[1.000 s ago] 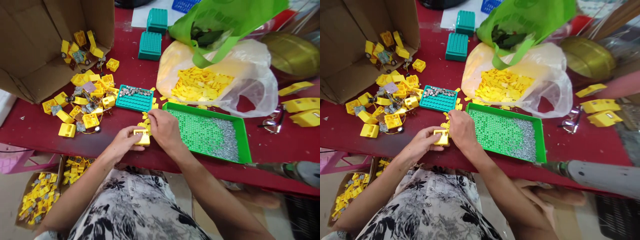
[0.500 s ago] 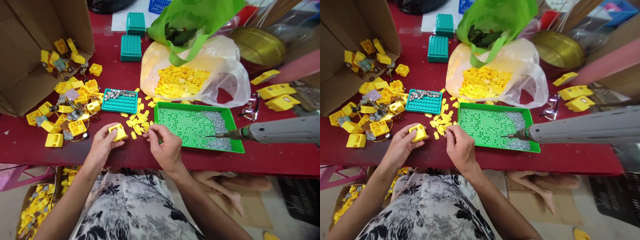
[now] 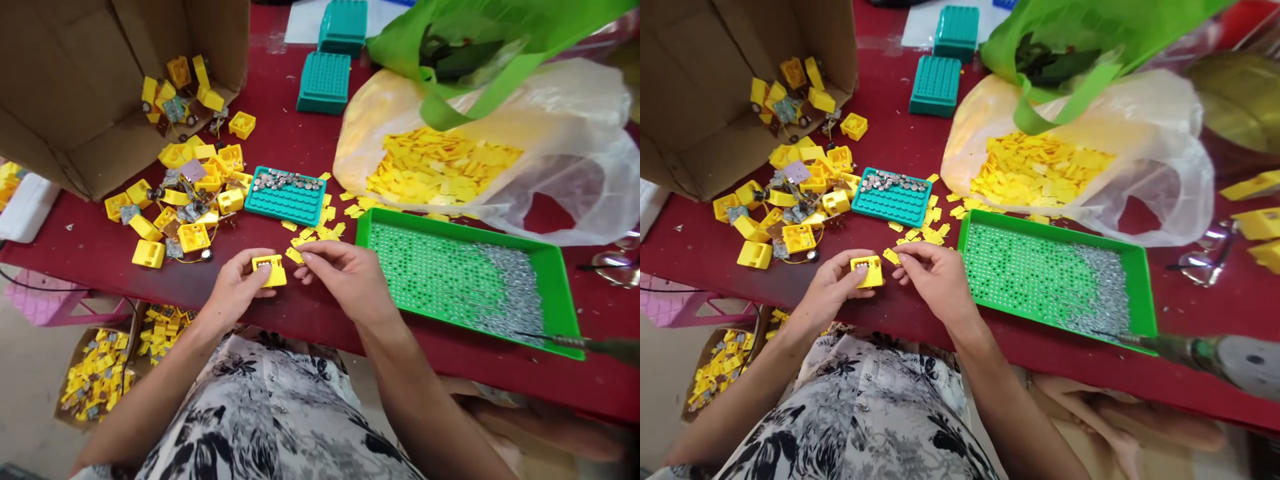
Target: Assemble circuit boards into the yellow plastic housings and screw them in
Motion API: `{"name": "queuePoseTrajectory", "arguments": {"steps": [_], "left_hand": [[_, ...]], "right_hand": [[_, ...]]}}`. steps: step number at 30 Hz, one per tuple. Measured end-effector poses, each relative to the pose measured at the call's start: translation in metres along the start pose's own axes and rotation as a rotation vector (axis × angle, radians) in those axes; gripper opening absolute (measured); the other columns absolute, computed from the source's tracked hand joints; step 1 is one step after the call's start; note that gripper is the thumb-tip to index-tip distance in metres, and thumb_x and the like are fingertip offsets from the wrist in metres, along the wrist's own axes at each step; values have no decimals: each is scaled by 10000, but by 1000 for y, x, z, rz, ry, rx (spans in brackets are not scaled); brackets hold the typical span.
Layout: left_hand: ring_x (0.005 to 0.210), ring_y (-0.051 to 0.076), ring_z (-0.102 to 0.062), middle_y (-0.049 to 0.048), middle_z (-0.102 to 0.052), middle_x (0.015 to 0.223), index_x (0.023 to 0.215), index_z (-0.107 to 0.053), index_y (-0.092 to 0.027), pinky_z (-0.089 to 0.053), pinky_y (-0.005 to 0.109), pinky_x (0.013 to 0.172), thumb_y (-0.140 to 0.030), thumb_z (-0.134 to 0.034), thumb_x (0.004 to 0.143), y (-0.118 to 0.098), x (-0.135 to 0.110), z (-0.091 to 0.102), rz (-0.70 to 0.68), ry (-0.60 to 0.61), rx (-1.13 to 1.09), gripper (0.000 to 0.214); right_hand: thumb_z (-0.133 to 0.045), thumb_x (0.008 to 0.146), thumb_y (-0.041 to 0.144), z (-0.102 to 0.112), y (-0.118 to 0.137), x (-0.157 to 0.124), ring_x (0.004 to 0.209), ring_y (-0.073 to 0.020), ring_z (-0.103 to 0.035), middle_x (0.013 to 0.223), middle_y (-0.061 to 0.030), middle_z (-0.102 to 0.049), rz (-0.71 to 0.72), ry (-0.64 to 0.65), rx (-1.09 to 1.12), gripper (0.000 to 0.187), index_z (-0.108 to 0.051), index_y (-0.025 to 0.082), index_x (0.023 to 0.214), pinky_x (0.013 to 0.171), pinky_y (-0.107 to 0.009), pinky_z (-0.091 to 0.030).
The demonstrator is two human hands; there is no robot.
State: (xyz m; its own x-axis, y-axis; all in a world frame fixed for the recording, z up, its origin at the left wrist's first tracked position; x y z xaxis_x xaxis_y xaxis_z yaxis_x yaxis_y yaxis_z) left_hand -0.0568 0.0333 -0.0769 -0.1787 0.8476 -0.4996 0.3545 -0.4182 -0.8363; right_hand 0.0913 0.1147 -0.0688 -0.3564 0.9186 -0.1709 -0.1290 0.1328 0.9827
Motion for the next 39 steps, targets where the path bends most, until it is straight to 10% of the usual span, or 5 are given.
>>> {"name": "queuePoseTrajectory", "arguments": {"steps": [5,12,39], "left_hand": [[793,127,-644,43,-684,947,1059,-642,-155,-577,226,654,-155,-725,713,-1,0,3,-23,-10,13,355],[793,146,-684,46,-701,975,1040,-682,-181,-586,219,627,-213,-773,695,-4,-3,9,-24,1,-31,358],[781,167,-721,39,-716,966,1080,-662,-186,-589,223,614,-281,-834,644,-12,-5,21,-60,-81,8,479]], "right_hand": [[-642,817,312,-7,13,-7,548,-132,-653,690,-28,-711,88,66,-144,182,-725,163,878,546,-253,-549],[-423,970,140,-17,21,-14,893,-210,-632,943,-113,-698,636,-76,-933,262,-683,160,986,787,-346,-505],[-442,833,-17,-21,7,5,836,-224,-499,924,-141,-627,490,218,-1137,228,-618,112,898,726,-344,-381]]}}
Point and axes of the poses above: each hand's wrist, its own x-axis towards the middle knuckle, its own z-axis out of the back of the hand, y = z × x, the point moved 5 cm from there along x, towards the middle knuckle
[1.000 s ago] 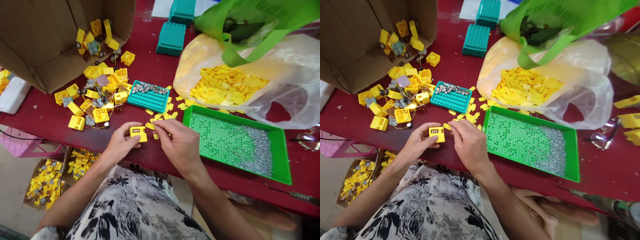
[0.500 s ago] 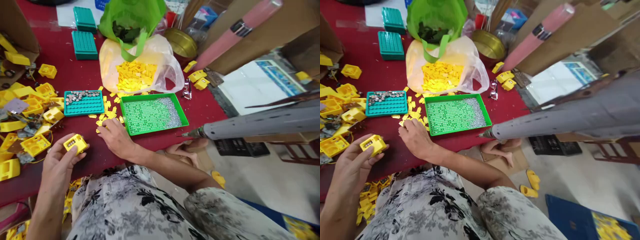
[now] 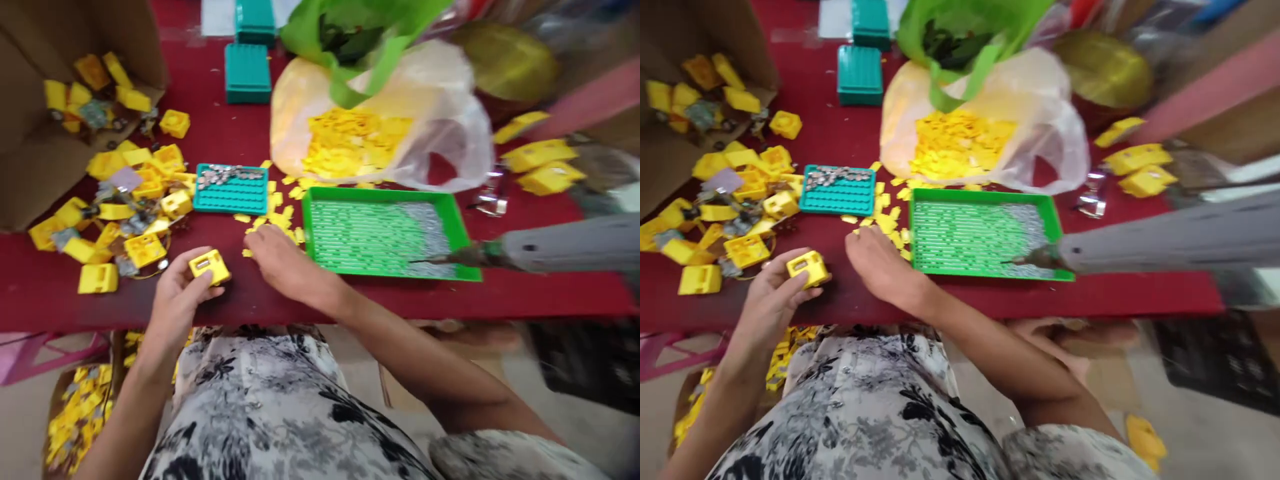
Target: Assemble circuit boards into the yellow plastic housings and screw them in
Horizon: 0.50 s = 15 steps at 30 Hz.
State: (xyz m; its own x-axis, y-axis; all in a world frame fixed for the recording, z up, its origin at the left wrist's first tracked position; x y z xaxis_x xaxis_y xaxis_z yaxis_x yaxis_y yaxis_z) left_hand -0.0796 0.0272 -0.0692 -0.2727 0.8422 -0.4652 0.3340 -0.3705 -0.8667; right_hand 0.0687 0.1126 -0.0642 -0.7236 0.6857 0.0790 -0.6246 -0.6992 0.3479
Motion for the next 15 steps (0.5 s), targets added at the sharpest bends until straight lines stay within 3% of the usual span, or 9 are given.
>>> {"name": "queuePoseTrajectory", "arguments": {"steps": [6,9,12,15], "left_hand": [[801,162,-697,50,-691,1001,1097,-645,-176,-581,233,623,-287,-808,663,5,-3,5,13,-16,-24,476],[829,157,-683,55,-682,1031,1102,-639,-183,-583,243,660,-277,-777,699,7,-4,5,23,-2,-28,436],[838,146,-667,45,-683,1012,1084,-647,-190,-576,247,705,-228,-748,715,8,-4,1,25,14,-11,385],[844,147,-658,42,-694,1011,1074,-652,-189,-556,243,727,-157,-728,695,9,-1,-6,-19,56,23,388]], "right_hand": [[-613,840,110,-8,-15,3,718,-173,-528,753,-44,-608,-36,9,121,114,-578,166,747,650,-300,-367],[-591,880,159,0,-9,-2,791,-180,-579,825,-56,-640,-62,-91,182,98,-593,173,783,707,-304,-433],[-565,905,203,16,-3,-12,825,-176,-637,879,-52,-694,-141,-304,415,105,-656,188,855,767,-322,-506],[-622,862,243,18,3,-17,720,-153,-673,851,-25,-730,-256,-307,743,110,-725,206,861,694,-304,-562]]}}
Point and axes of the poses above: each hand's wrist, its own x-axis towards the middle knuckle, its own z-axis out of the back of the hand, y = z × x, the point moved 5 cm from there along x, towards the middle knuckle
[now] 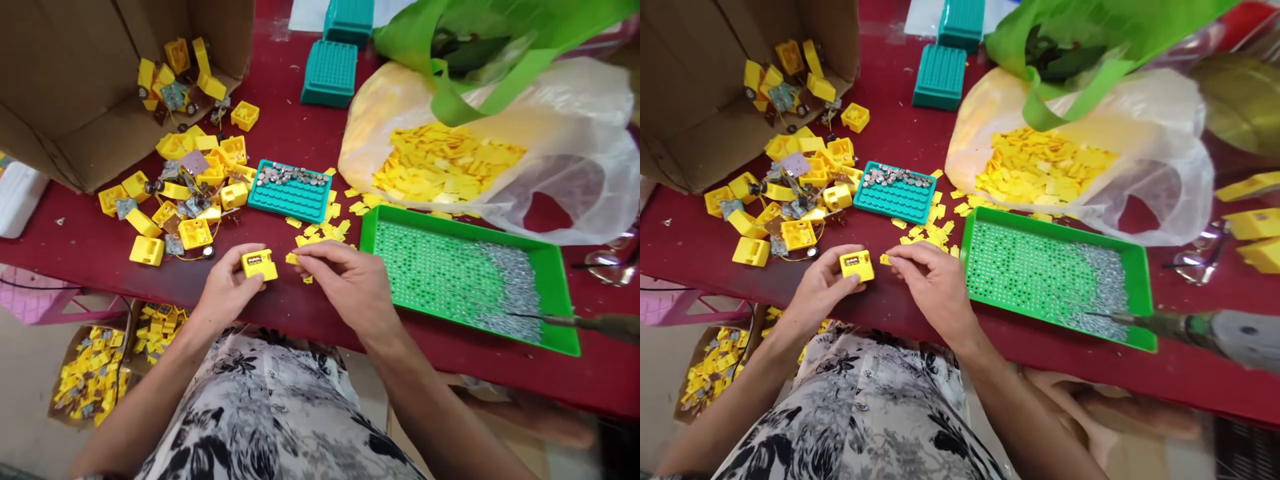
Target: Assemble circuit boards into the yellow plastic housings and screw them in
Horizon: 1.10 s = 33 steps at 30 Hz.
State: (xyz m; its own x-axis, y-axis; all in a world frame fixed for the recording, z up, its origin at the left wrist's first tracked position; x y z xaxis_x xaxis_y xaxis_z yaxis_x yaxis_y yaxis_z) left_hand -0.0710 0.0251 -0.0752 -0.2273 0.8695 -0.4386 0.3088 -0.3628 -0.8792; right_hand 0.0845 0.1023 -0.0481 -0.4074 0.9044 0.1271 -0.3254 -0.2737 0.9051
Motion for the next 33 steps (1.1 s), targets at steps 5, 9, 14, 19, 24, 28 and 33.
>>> {"name": "queuePoseTrajectory", "arguments": {"steps": [5,9,14,19,24,28,33], "left_hand": [[974,199,-673,71,-698,1132,1154,-639,-209,-547,297,831,-142,-682,722,6,1,-6,-99,22,107,440],[996,228,-682,90,-698,1158,1245,-594,-218,-553,333,835,-181,-645,782,12,-2,-7,-127,-10,243,468],[995,236,-685,82,-708,1157,1238,-613,-230,-553,337,849,-169,-653,770,8,-2,-8,-162,-24,295,473],[1007,246,-682,78,-710,1169,1235,-628,-238,-553,360,881,-144,-664,746,7,1,-11,-161,-5,266,499],[998,232,-687,76,-712,1167,1240,-627,-227,-556,350,880,-145,-639,767,8,2,-13,-197,15,311,480],[969,214,-696,98,-705,1184,1283,-586,-184,-564,343,845,-142,-570,808,5,2,-15,-268,18,490,477],[971,215,-693,111,-700,1202,1270,-597,-161,-556,351,862,-125,-549,806,-3,-1,-20,-362,27,641,468]], "right_hand": [[-676,776,273,-17,-1,-4,597,-137,-665,746,-21,-731,-210,89,294,143,-747,185,864,600,-279,-588],[-682,743,272,-21,-6,-4,572,-129,-638,715,-25,-718,-211,13,220,115,-736,175,774,586,-271,-569],[-702,712,284,-19,-9,-2,542,-128,-618,677,-21,-706,-241,-4,215,116,-743,179,736,539,-261,-542],[-692,720,297,-18,-4,1,540,-134,-609,630,-24,-679,-270,32,241,140,-737,168,746,535,-270,-540],[-672,716,284,-16,-1,5,562,-137,-617,644,-18,-691,-246,61,151,126,-744,181,719,578,-280,-530],[-673,695,294,-19,-5,8,583,-138,-623,678,-26,-699,-308,96,188,138,-738,176,728,581,-275,-530],[-705,620,282,-16,-7,11,531,-139,-622,613,-13,-654,-443,68,276,151,-667,169,711,500,-254,-533]]}}
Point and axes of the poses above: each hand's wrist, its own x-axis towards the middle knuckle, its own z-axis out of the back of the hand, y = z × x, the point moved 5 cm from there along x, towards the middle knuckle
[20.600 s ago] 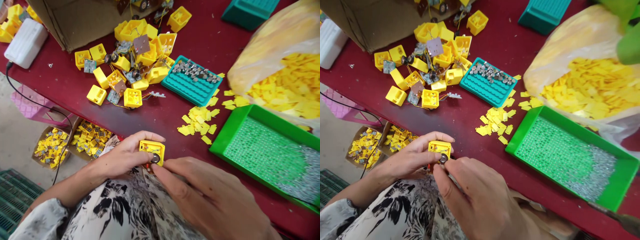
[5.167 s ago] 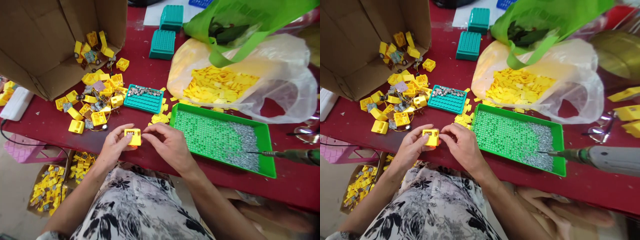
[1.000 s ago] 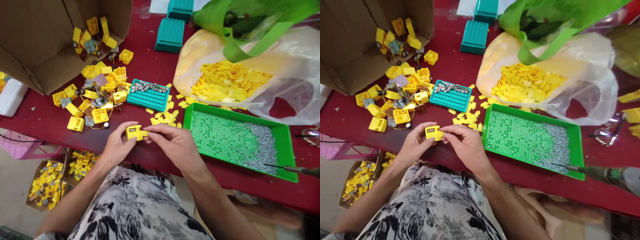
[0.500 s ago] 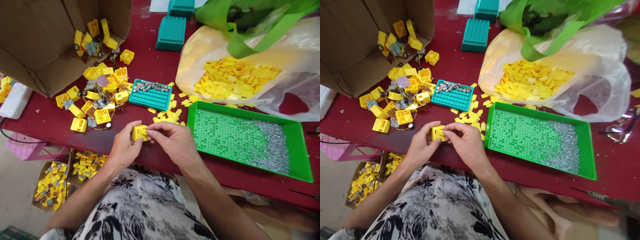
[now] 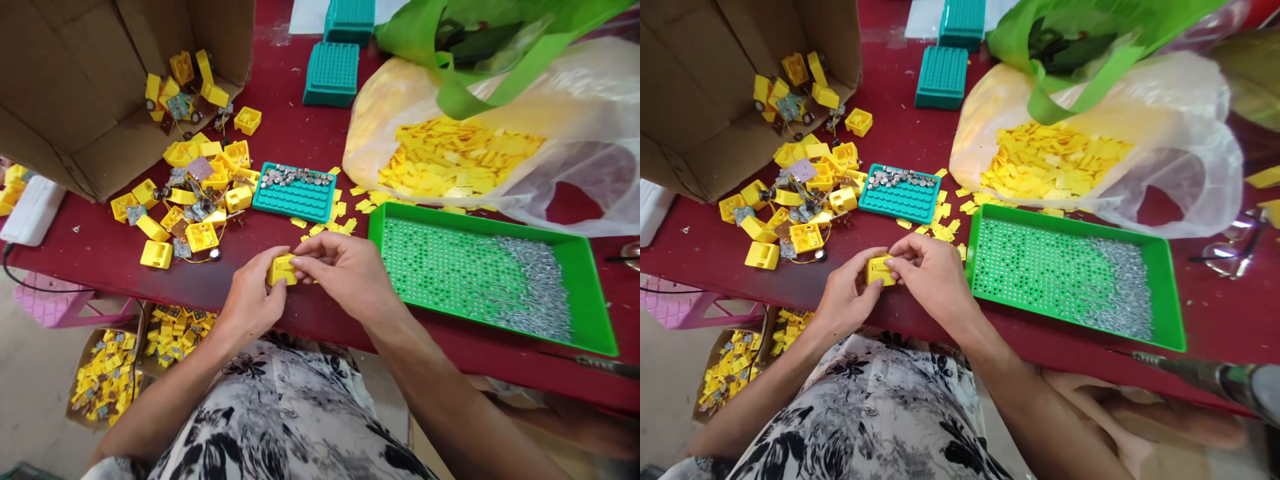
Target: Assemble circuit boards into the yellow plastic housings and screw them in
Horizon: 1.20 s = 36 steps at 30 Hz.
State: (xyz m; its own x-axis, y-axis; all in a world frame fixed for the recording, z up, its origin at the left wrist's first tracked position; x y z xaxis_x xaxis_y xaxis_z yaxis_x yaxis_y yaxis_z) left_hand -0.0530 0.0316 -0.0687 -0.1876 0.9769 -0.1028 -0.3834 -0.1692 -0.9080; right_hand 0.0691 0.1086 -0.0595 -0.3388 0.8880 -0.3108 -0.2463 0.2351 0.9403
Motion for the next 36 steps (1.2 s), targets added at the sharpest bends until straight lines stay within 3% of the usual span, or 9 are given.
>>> {"name": "queuePoseTrajectory", "arguments": {"steps": [8,14,18,22,24,26,29,31,36], "left_hand": [[938,210,-702,123,-702,1187,1292,-569,-159,-570,328,797,-134,-519,838,7,-1,-5,73,3,-105,458],[887,203,-691,103,-708,1149,1275,-592,-167,-558,322,784,-166,-554,829,2,-2,-2,76,-3,-56,448],[840,184,-676,73,-713,1009,1134,-658,-172,-588,308,736,-328,-558,884,6,0,-1,125,-30,-241,311],[765,150,-660,44,-686,912,1026,-666,-167,-603,255,630,-403,-646,826,11,1,0,229,-49,-518,310],[788,156,-663,55,-690,945,1024,-664,-164,-603,240,600,-430,-682,799,10,-1,3,252,-63,-583,349],[854,174,-675,90,-687,1105,1047,-663,-163,-607,240,590,-442,-675,808,7,-4,6,258,-64,-608,368],[998,213,-679,122,-583,1371,1068,-661,-167,-619,264,649,-419,-638,846,3,-8,6,203,-13,-601,337],[1085,237,-659,127,-564,1400,1087,-660,-174,-614,283,730,-356,-647,843,2,-9,6,116,33,-538,305],[1169,237,-626,121,-653,1285,1132,-664,-192,-509,363,1000,-211,-646,837,3,-10,5,-86,31,-266,296]], "right_hand": [[-770,573,378,-3,-3,-2,512,-134,-609,594,-10,-634,-16,11,58,277,-630,165,682,470,-248,-524],[-710,680,313,-4,-3,-7,543,-144,-622,627,-9,-653,69,-23,-68,162,-637,173,714,543,-281,-526],[-656,742,225,-5,7,-11,588,-150,-630,635,0,-657,133,1,-188,53,-637,179,722,592,-291,-495],[-605,830,226,-4,29,-18,637,-143,-619,691,-12,-673,346,-41,-430,100,-652,183,753,646,-293,-454],[-600,850,273,0,36,-20,673,-147,-621,765,-35,-683,433,-137,-484,133,-661,181,778,653,-290,-453],[-626,829,315,1,34,-19,684,-153,-623,806,-52,-690,418,-133,-482,152,-674,176,788,636,-285,-455],[-631,809,337,-5,21,-14,715,-162,-635,861,-57,-723,275,64,-454,182,-711,182,862,629,-283,-458],[-623,801,335,-8,13,-13,701,-156,-626,858,-50,-728,188,158,-418,197,-712,179,883,614,-276,-454],[-624,764,277,-6,9,-21,648,-136,-572,765,-32,-689,194,80,-445,133,-663,166,828,617,-275,-432]]}}
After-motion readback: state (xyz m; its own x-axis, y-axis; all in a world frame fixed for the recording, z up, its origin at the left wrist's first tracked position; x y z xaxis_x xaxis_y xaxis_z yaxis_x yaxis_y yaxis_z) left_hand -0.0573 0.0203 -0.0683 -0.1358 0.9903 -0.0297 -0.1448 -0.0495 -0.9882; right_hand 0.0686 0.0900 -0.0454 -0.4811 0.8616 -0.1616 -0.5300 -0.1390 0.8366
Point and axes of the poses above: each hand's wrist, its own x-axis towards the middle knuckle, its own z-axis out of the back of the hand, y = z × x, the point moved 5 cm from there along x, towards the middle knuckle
